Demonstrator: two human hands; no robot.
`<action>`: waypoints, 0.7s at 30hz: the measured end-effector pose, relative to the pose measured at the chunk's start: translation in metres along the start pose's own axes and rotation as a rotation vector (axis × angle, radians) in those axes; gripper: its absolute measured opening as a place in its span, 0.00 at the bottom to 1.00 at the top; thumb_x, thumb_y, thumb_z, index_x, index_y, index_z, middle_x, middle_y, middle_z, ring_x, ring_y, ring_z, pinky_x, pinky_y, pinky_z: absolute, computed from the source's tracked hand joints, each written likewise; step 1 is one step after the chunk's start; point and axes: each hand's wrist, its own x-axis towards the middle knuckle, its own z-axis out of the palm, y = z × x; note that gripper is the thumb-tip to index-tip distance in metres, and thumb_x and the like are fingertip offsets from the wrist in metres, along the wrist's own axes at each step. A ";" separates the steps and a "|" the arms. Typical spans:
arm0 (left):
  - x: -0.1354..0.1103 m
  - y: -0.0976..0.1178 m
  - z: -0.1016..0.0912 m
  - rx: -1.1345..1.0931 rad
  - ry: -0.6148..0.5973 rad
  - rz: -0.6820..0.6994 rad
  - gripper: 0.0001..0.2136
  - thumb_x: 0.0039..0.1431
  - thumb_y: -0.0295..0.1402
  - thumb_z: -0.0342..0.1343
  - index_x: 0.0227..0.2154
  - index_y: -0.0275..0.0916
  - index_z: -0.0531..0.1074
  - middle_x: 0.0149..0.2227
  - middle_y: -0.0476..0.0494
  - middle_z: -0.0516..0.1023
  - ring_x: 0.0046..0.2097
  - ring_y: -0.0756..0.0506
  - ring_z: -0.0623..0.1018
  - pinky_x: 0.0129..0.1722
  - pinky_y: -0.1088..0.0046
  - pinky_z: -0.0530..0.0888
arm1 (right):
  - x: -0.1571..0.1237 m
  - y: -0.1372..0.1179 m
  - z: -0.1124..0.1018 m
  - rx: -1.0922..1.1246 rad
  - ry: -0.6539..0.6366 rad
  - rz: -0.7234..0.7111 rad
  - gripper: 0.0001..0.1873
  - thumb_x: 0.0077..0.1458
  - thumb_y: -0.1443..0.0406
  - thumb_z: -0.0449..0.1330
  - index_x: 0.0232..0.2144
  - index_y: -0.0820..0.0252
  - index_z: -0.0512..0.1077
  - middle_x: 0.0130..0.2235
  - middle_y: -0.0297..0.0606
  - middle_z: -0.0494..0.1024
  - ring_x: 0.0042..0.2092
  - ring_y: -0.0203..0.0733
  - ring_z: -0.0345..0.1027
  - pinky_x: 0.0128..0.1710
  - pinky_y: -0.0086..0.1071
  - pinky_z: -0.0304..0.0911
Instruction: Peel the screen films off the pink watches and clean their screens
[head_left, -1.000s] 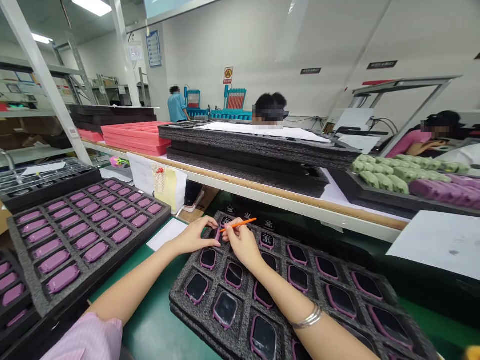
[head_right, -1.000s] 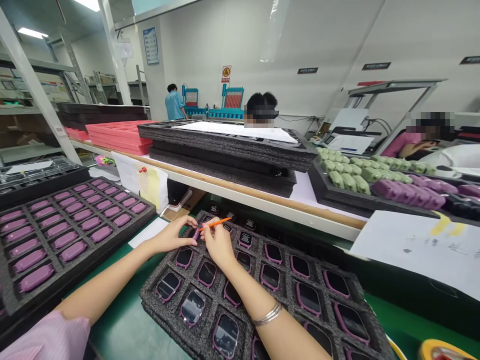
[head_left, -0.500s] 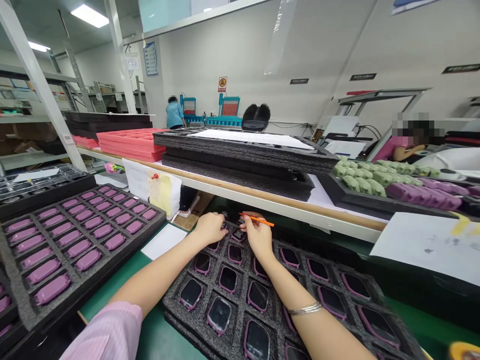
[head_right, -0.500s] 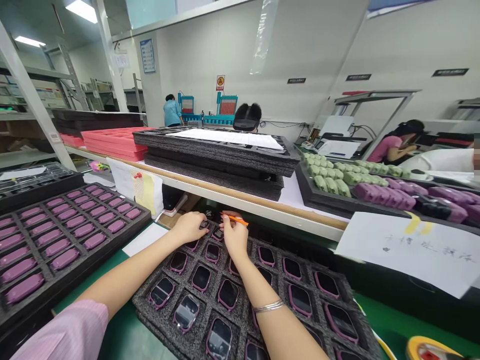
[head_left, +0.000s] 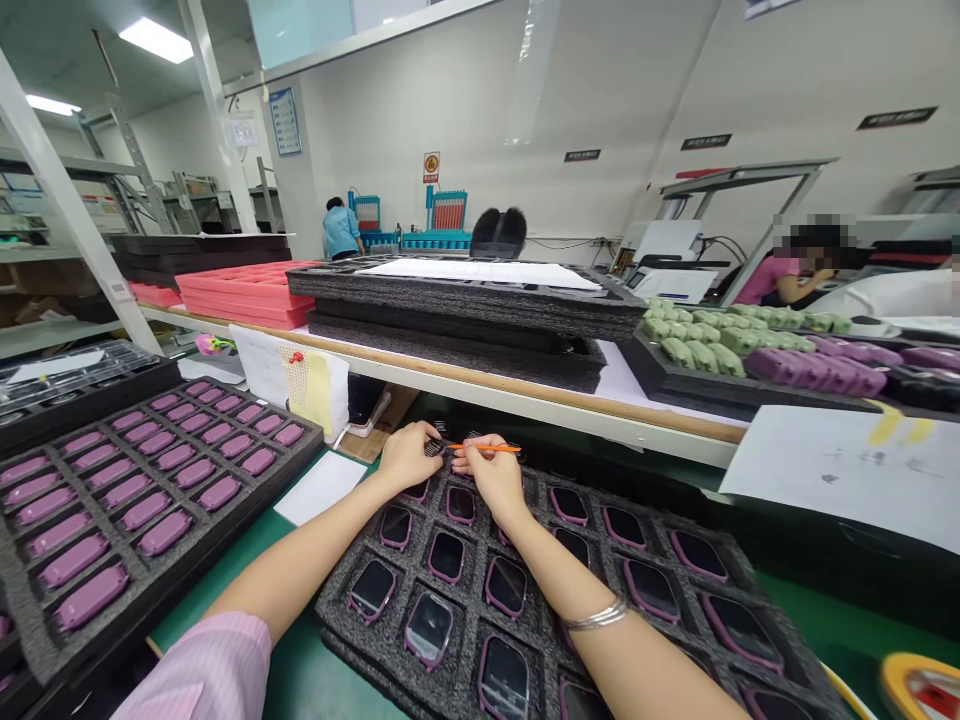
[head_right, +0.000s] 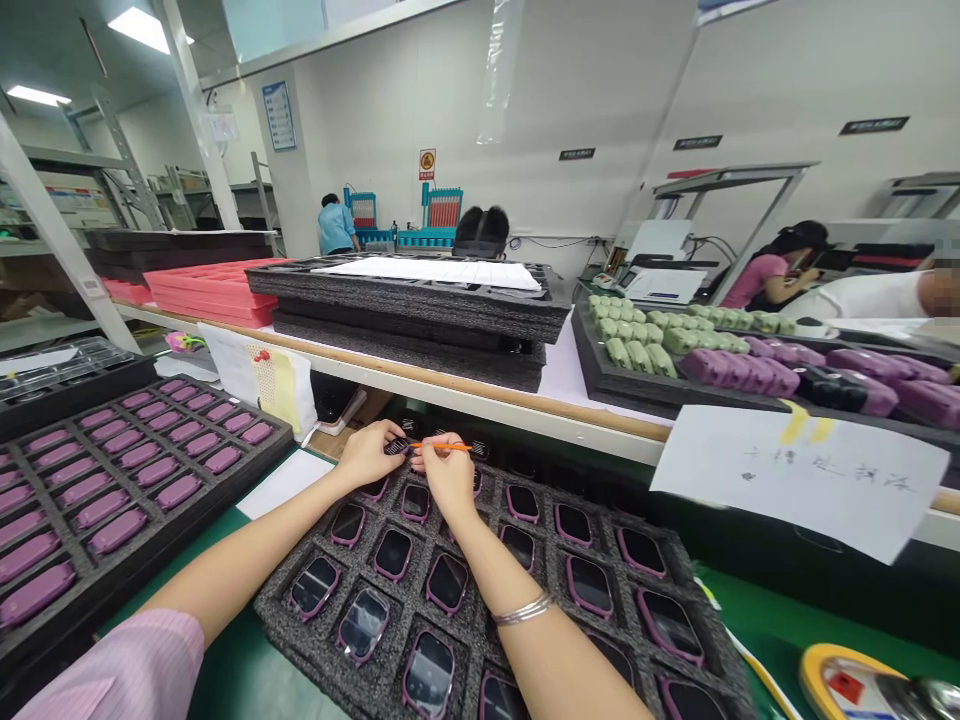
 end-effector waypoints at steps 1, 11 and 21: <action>0.000 -0.003 0.001 -0.031 0.005 0.007 0.14 0.66 0.39 0.57 0.49 0.37 0.72 0.50 0.40 0.76 0.48 0.43 0.78 0.50 0.57 0.77 | -0.001 -0.001 0.000 -0.006 -0.005 -0.003 0.12 0.65 0.61 0.61 0.46 0.63 0.72 0.41 0.37 0.78 0.37 0.38 0.75 0.36 0.35 0.74; 0.000 -0.013 0.004 -0.191 0.039 0.038 0.14 0.66 0.39 0.57 0.50 0.37 0.72 0.49 0.41 0.77 0.46 0.44 0.78 0.48 0.59 0.77 | -0.006 -0.005 0.001 -0.071 -0.046 -0.067 0.10 0.65 0.62 0.61 0.42 0.64 0.73 0.38 0.35 0.78 0.34 0.36 0.74 0.36 0.34 0.74; 0.000 -0.014 0.007 -0.120 0.038 0.054 0.15 0.67 0.39 0.56 0.51 0.37 0.72 0.50 0.40 0.76 0.46 0.44 0.78 0.48 0.58 0.77 | -0.006 0.001 0.002 -0.076 -0.074 -0.153 0.09 0.64 0.62 0.62 0.41 0.64 0.73 0.38 0.35 0.78 0.36 0.37 0.75 0.37 0.36 0.74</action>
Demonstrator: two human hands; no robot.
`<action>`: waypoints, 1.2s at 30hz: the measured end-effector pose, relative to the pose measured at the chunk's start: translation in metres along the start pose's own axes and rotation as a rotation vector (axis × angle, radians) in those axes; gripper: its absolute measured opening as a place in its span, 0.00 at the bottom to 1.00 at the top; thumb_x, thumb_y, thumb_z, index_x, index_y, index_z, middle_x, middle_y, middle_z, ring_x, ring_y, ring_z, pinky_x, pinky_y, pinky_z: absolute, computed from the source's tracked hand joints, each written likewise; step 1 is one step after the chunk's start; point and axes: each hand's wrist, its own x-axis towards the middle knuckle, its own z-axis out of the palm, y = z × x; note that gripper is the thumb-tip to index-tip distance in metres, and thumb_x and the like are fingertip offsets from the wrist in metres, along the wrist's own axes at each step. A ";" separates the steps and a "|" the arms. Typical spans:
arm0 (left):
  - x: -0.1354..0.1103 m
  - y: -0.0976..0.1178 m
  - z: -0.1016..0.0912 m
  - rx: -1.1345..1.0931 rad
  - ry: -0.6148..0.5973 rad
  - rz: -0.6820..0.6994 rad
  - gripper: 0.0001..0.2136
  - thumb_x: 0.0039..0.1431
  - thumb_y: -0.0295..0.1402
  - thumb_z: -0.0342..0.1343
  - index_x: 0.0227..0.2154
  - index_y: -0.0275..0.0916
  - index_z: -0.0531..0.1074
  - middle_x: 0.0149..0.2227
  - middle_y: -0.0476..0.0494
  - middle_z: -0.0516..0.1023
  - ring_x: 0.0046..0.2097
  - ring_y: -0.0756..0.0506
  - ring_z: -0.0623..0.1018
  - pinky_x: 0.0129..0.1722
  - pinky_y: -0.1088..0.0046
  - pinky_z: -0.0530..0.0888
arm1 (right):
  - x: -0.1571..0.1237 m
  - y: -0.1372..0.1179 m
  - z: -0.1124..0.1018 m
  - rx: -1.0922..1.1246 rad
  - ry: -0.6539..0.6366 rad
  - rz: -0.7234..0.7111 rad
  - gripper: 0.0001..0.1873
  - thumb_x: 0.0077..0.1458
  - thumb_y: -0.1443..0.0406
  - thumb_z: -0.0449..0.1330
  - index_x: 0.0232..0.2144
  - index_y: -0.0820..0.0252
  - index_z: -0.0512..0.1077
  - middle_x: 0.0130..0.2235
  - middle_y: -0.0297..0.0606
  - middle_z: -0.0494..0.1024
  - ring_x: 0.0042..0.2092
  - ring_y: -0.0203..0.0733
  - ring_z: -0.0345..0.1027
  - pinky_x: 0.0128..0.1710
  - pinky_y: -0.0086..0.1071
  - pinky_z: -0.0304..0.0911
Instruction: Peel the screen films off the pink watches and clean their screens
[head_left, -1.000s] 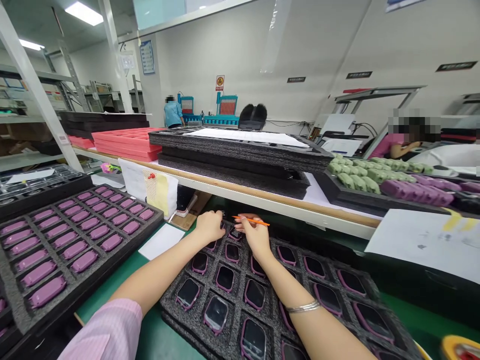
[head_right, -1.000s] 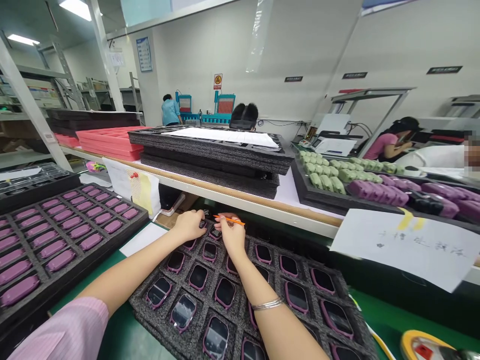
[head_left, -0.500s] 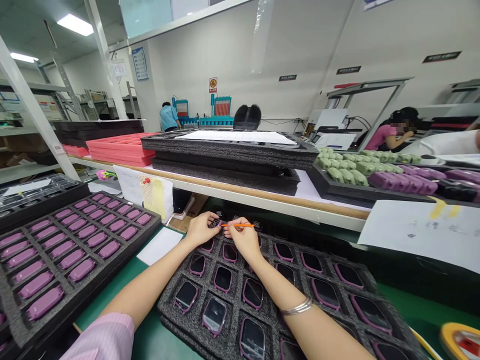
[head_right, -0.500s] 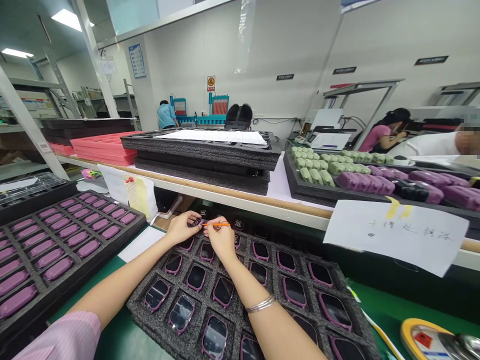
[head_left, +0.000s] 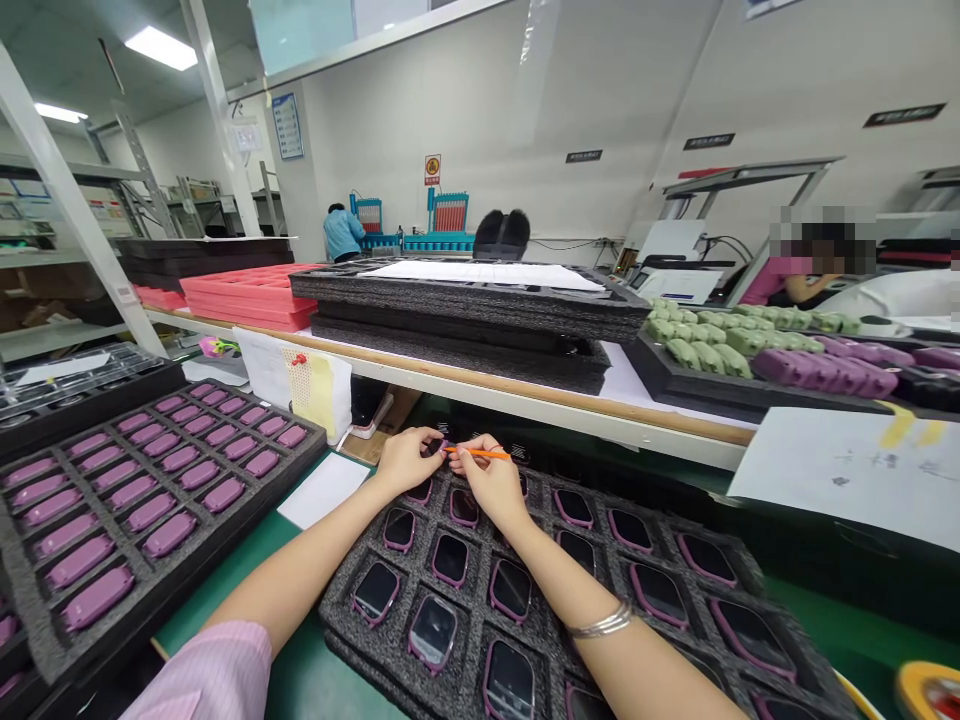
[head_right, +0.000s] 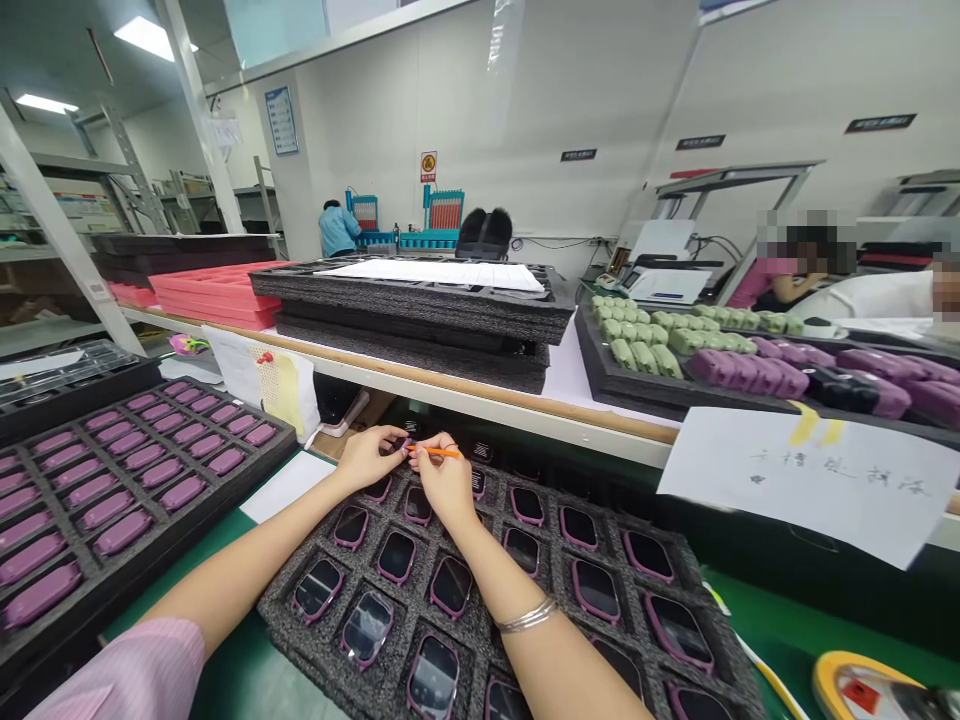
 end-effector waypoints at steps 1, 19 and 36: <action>0.000 0.000 0.000 0.016 0.002 0.004 0.15 0.67 0.39 0.56 0.51 0.37 0.72 0.49 0.40 0.76 0.46 0.44 0.78 0.48 0.58 0.77 | 0.000 0.001 0.001 -0.003 -0.003 -0.006 0.09 0.64 0.62 0.62 0.41 0.64 0.73 0.38 0.36 0.78 0.36 0.37 0.75 0.38 0.36 0.74; 0.007 0.057 0.006 0.266 -0.148 0.209 0.14 0.65 0.41 0.57 0.47 0.37 0.73 0.52 0.40 0.75 0.52 0.41 0.75 0.54 0.54 0.73 | -0.007 -0.005 -0.081 -0.295 0.250 -0.111 0.11 0.64 0.60 0.62 0.40 0.63 0.74 0.41 0.37 0.79 0.42 0.41 0.75 0.46 0.42 0.72; 0.014 0.039 0.005 -0.023 -0.241 0.115 0.14 0.66 0.39 0.57 0.49 0.37 0.73 0.47 0.42 0.78 0.45 0.44 0.79 0.47 0.60 0.78 | -0.017 -0.019 -0.068 -0.302 -0.007 -0.211 0.10 0.60 0.60 0.65 0.31 0.62 0.74 0.34 0.34 0.80 0.38 0.39 0.75 0.45 0.40 0.70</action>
